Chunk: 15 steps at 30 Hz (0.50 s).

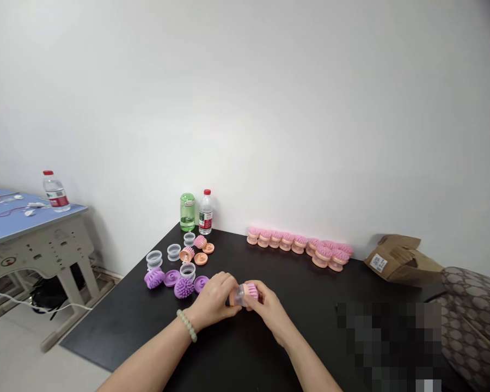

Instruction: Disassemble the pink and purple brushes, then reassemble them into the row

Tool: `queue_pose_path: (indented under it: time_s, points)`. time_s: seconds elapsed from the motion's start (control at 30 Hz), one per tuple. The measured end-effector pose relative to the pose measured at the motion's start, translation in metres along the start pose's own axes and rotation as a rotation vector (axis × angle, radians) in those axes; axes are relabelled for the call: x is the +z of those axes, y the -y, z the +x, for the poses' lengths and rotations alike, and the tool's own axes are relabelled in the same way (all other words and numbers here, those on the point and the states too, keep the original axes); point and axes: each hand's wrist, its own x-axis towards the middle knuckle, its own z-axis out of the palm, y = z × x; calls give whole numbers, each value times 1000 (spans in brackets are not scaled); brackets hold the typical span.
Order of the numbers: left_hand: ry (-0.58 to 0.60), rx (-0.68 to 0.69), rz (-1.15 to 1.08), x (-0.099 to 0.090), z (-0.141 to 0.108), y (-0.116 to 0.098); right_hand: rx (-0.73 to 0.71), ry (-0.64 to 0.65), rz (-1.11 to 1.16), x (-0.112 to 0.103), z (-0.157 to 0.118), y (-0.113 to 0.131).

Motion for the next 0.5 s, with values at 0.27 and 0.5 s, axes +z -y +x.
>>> queue_pose_path:
  time_s: [0.27,0.5]
  points:
    - [27,-25,-32,1,0,0,-23,-18,-38,0,0,0]
    - [78,-111,-168,-4,2,-5,-40,7,-60,-6,0,8]
